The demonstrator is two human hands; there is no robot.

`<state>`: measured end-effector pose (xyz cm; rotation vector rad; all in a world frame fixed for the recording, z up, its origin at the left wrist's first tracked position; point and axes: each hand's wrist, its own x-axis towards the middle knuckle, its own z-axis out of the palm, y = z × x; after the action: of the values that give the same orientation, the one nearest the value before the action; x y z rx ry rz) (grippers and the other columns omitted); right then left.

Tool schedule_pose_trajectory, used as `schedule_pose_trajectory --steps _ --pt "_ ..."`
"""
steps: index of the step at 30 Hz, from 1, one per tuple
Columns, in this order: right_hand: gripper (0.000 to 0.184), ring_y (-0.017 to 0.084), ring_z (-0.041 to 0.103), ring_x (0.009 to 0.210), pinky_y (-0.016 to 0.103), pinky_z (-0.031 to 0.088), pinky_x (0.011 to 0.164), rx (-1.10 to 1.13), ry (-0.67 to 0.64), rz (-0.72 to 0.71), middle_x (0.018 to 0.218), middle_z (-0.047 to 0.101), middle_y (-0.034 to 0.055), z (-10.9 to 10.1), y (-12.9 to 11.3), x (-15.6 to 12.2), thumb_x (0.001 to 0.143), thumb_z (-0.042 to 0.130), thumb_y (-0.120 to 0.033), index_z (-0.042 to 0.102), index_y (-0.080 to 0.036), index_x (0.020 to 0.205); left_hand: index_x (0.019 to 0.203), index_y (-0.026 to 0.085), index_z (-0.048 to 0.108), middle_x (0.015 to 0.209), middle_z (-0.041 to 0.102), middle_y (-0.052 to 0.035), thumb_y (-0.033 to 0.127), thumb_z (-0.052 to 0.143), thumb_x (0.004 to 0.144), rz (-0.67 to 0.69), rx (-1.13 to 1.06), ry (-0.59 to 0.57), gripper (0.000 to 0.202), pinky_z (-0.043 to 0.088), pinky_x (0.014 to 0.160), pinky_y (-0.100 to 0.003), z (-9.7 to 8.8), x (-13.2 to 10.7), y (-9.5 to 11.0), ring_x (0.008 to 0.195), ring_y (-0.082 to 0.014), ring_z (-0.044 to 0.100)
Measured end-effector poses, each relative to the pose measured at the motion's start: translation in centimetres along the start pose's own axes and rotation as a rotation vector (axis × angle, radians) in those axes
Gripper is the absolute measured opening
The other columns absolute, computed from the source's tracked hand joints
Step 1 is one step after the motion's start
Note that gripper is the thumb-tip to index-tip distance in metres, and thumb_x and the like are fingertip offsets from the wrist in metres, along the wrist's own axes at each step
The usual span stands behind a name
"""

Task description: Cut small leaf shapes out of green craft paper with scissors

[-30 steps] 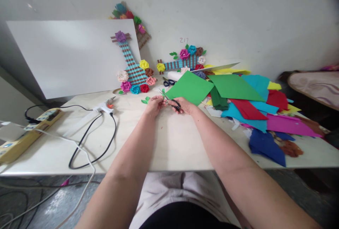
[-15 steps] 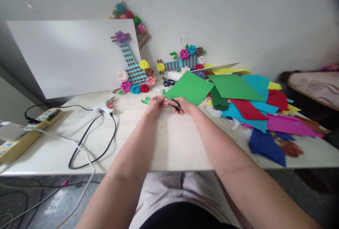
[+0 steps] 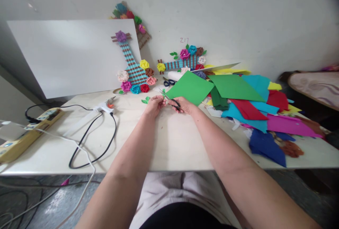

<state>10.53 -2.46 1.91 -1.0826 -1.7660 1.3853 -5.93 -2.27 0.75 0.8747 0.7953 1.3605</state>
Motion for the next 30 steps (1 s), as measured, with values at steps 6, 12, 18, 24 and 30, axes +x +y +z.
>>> schedule_pose_trajectory --steps 6,12,18,24,30 --pt "0.030 0.003 0.039 0.028 0.015 0.021 0.025 -0.006 0.018 0.024 0.042 0.049 -0.0056 0.07 -0.24 -0.10 0.078 0.061 -0.038 0.049 -0.014 0.064 0.067 0.011 0.055 0.054 0.056 -0.0021 0.009 0.060 0.069 -0.014 -0.005 -0.015 0.006 0.044 0.047 -0.018 -0.03 -0.26 0.33 0.046 -0.0066 0.049" --pt "0.028 0.002 0.035 0.027 0.015 0.021 0.025 0.010 0.043 0.061 0.040 0.047 -0.0065 0.37 -0.86 -0.44 0.078 0.063 -0.032 0.048 -0.014 0.063 0.070 0.009 0.055 0.055 0.056 -0.0023 0.008 0.058 0.069 -0.017 -0.020 -0.043 0.003 0.044 0.046 -0.018 -0.42 -0.02 0.35 0.046 -0.0067 0.049" --pt "0.028 0.002 0.034 0.026 0.015 0.020 0.025 0.018 0.045 0.063 0.039 0.047 -0.0066 0.22 -0.71 -0.36 0.076 0.065 -0.030 0.047 -0.015 0.061 0.070 0.010 0.055 0.055 0.055 -0.0021 0.007 0.057 0.070 -0.031 -0.022 -0.058 0.004 0.043 0.046 -0.017 -0.52 -0.08 0.41 0.045 -0.0066 0.049" --pt "0.026 0.002 0.033 0.026 0.014 0.022 0.025 0.029 0.049 0.076 0.038 0.046 -0.0070 0.12 -0.56 -0.16 0.077 0.064 -0.027 0.048 -0.014 0.061 0.071 0.010 0.055 0.055 0.056 -0.0018 0.006 0.056 0.071 -0.029 -0.016 -0.059 0.004 0.044 0.046 -0.018 -0.46 -0.13 0.42 0.045 -0.0068 0.049" --pt "0.025 0.002 0.033 0.026 0.015 0.022 0.025 0.039 0.062 0.088 0.038 0.046 -0.0066 0.33 -0.82 -0.37 0.078 0.062 -0.025 0.048 -0.014 0.061 0.070 0.010 0.055 0.056 0.058 -0.0028 0.006 0.054 0.073 -0.036 -0.028 -0.044 0.005 0.045 0.047 -0.018 -0.29 -0.20 0.41 0.046 -0.0078 0.051"
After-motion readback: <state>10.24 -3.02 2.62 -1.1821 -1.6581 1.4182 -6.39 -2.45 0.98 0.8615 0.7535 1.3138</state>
